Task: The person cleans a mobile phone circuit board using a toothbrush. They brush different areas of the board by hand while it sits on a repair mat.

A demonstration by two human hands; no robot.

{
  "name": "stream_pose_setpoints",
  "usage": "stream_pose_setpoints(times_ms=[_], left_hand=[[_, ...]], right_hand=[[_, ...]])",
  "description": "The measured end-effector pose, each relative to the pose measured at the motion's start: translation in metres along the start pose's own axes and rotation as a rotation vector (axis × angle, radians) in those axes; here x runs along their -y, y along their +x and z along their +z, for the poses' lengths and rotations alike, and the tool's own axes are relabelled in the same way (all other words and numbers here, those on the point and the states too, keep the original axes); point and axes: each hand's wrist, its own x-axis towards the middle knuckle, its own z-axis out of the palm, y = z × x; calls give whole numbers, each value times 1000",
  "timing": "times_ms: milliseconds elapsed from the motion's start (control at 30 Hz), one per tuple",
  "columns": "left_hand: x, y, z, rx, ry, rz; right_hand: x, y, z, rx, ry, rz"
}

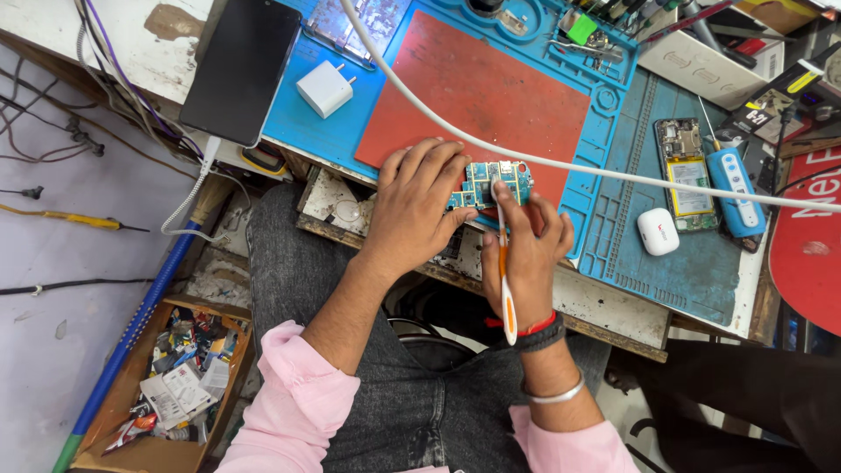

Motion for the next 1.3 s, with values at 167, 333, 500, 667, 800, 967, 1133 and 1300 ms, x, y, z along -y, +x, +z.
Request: stream_pose_setpoints(times_ms=[167, 333, 500, 667, 800, 967, 1133, 1300], left_hand=[[0, 1, -1, 5, 14, 1], [0, 1, -1, 12, 9, -3], [1, -1, -1, 31, -21, -8], [0, 1, -3, 31, -71, -20], [0, 1, -6, 44, -77, -29], [1, 1, -5, 61, -74, -37], [0, 2, -5, 71, -63, -37], [1, 1, -5, 64, -32, -20]], right_hand=[[-15, 4, -3, 14, 70, -68], [-34, -7, -12, -19, 329, -93], [-47, -15, -7, -188, 687, 37], [-51, -12, -7, -247, 626, 105], [-33, -15, -6, -184, 514, 57], [-20, -5, 0, -197, 368, -24], [-12, -1, 1, -220, 323, 20], [-10, -13, 1, -226, 238, 28]])
